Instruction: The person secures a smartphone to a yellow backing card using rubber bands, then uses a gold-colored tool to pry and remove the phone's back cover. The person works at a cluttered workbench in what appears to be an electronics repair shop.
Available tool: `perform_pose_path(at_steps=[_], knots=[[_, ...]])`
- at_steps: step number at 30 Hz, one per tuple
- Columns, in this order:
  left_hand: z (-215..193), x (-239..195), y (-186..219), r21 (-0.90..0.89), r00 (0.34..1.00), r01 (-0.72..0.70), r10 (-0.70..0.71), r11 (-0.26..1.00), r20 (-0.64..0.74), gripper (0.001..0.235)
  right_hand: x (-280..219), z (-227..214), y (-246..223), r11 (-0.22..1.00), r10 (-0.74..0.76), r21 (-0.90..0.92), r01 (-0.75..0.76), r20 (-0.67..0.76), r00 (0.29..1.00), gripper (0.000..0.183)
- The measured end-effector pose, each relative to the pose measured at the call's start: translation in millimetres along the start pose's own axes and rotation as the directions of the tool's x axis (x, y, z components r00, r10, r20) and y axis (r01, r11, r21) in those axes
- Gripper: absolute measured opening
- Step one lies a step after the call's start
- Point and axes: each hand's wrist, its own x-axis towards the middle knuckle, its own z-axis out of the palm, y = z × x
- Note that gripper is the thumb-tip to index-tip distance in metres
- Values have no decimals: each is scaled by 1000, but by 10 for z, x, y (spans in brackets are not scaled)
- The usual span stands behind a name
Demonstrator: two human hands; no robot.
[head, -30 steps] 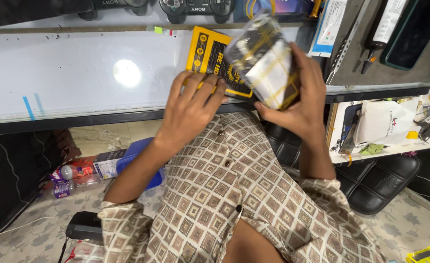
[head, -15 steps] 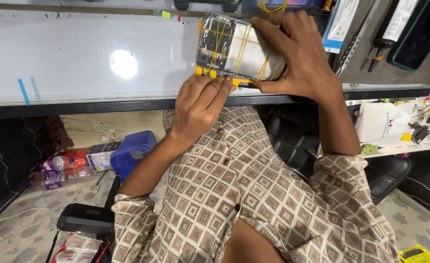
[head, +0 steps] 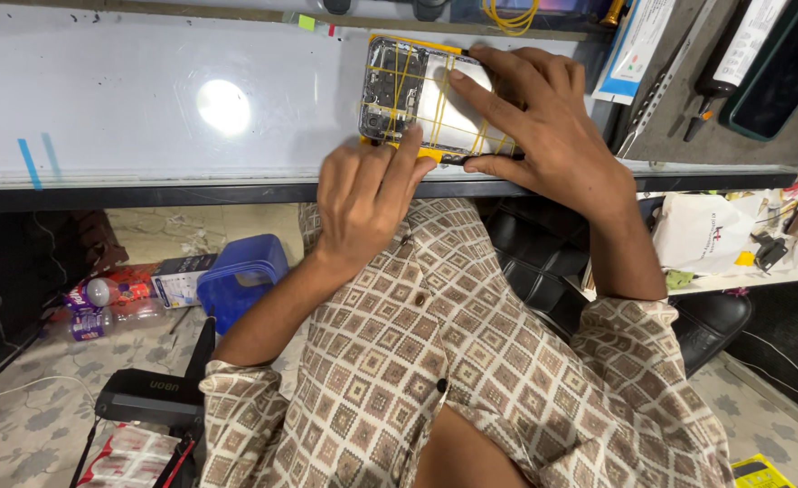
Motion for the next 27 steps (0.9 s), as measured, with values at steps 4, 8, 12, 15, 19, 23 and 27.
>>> perform_pose_path(at_steps=[4, 8, 12, 15, 19, 23, 27], knots=[[-80, 57, 110, 239, 988, 22, -59, 971, 145, 49, -5, 4, -13, 1000, 17, 11, -17, 6, 1000, 81], [-128, 201, 159, 342, 969, -42, -45, 939, 242, 47, -9, 2, 8, 1000, 11, 0, -11, 9, 1000, 81], [-172, 296, 142, 313, 938, -42, -71, 949, 340, 48, -12, 34, 20, 1000, 1, -7, -2, -9, 1000, 83], [-151, 300, 150, 378, 915, -99, -65, 921, 398, 47, -36, 44, 28, 1000, 7, -12, -7, -6, 1000, 84], [-128, 194, 82, 234, 945, -5, -72, 972, 319, 54, -34, 50, 45, 999, 10, 32, -9, -27, 1000, 90], [-159, 60, -120, 118, 973, 174, -190, 978, 134, 60, -40, 28, 87, 996, 27, 84, -25, -29, 999, 96], [-175, -97, -194, 97, 993, 87, -94, 991, 66, 38, -63, 2, 104, 995, -1, 99, 4, -31, 1000, 87]])
